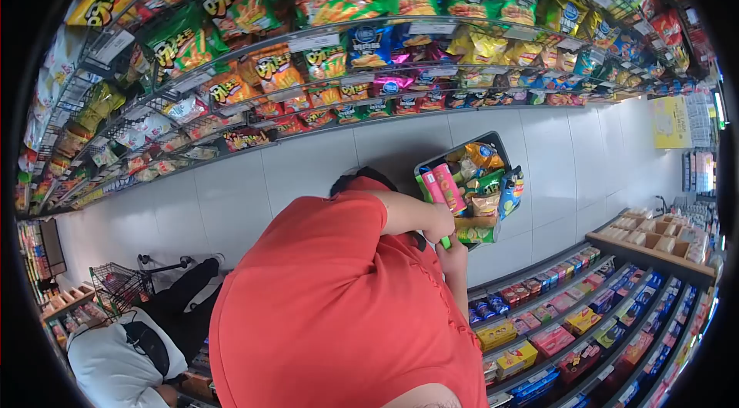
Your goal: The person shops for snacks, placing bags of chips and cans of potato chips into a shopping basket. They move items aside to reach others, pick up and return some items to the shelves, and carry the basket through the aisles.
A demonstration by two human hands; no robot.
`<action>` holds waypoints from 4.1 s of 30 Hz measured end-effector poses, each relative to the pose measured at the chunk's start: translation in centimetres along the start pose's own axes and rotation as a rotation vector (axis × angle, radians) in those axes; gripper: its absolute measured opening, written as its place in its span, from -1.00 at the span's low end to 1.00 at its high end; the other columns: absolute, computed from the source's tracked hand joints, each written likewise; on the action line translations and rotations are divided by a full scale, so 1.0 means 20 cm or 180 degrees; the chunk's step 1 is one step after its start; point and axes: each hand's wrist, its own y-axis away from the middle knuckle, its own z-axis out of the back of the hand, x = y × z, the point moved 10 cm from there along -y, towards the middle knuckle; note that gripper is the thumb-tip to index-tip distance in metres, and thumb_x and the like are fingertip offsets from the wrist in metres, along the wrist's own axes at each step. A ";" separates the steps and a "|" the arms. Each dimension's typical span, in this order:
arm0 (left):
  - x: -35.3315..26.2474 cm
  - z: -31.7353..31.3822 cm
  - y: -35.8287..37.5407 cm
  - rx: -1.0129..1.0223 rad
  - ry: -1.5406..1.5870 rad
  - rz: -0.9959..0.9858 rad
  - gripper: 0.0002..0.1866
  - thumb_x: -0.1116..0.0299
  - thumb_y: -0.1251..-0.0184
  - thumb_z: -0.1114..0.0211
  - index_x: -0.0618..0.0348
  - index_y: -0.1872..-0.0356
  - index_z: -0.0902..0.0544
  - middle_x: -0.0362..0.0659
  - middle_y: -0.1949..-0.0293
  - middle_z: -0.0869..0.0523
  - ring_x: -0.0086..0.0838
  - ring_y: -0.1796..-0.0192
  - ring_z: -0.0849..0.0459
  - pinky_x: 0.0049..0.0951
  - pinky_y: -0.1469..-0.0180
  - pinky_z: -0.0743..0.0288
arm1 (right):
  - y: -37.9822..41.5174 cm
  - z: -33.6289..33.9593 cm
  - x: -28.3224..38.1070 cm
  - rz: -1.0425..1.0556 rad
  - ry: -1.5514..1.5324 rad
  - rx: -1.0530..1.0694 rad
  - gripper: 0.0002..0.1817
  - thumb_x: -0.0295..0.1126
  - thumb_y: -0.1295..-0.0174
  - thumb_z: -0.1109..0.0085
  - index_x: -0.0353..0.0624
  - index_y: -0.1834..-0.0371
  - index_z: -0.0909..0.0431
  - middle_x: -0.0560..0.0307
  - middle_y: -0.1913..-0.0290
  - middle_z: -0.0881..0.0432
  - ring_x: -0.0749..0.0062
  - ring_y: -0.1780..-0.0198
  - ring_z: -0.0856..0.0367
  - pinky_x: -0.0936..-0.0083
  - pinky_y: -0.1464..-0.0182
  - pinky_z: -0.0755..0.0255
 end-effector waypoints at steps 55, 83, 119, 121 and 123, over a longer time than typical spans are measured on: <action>-0.12 -1.66 2.68 0.0112 -0.0398 -0.0169 -0.77 0.27 -0.07 -0.28 0.13 0.33 -0.79 -0.02 0.29 -0.80 -0.13 0.17 -0.79 -0.14 0.11 -0.64 | 1.72 -1.99 1.89 0.0189 0.0025 -0.0929 -0.77 -0.23 0.02 -0.32 -0.17 0.48 -0.63 -0.23 0.50 -0.64 -0.23 0.37 -0.65 -0.03 0.29 -0.53; 0.16 -1.73 3.39 0.0262 0.0285 0.0077 -0.74 0.36 -0.06 -0.34 0.17 0.21 -0.80 -0.02 0.13 -0.81 -0.13 0.06 -0.79 -0.16 0.05 -0.67 | 1.70 -2.37 2.51 0.0087 0.0461 -0.0236 -0.64 -0.14 0.05 -0.40 -0.11 0.23 -0.71 -0.20 0.46 -0.67 -0.14 0.37 -0.69 0.06 0.31 -0.58; 0.54 -0.90 2.25 0.0280 -0.0409 0.0509 -0.75 0.22 0.01 -0.28 0.13 0.40 -0.80 0.00 0.28 -0.81 -0.13 0.18 -0.79 -0.14 0.09 -0.65 | 0.72 -1.62 1.83 -0.0075 -0.0185 -0.0165 -0.69 -0.12 -0.02 -0.33 -0.13 0.33 -0.67 -0.21 0.39 -0.69 -0.16 0.27 -0.70 0.00 0.18 -0.57; 0.58 -0.84 2.21 0.0265 -0.0511 0.0271 -0.73 0.15 -0.03 -0.30 0.13 0.42 -0.79 0.00 0.28 -0.81 -0.11 0.17 -0.79 -0.11 0.12 -0.65 | 0.62 -1.62 1.81 -0.0090 -0.0296 -0.0155 -0.69 -0.13 -0.02 -0.34 -0.14 0.33 -0.66 -0.22 0.39 -0.69 -0.17 0.26 -0.69 -0.01 0.18 -0.56; 0.61 -0.80 2.19 0.0354 -0.0485 0.0285 -0.73 0.19 -0.02 -0.30 0.13 0.38 -0.80 -0.01 0.25 -0.81 -0.13 0.15 -0.79 -0.14 0.09 -0.65 | 0.58 -1.63 1.79 -0.0129 -0.0395 -0.0141 -0.70 -0.14 -0.03 -0.34 -0.15 0.33 -0.65 -0.23 0.39 -0.68 -0.19 0.26 -0.69 -0.02 0.17 -0.56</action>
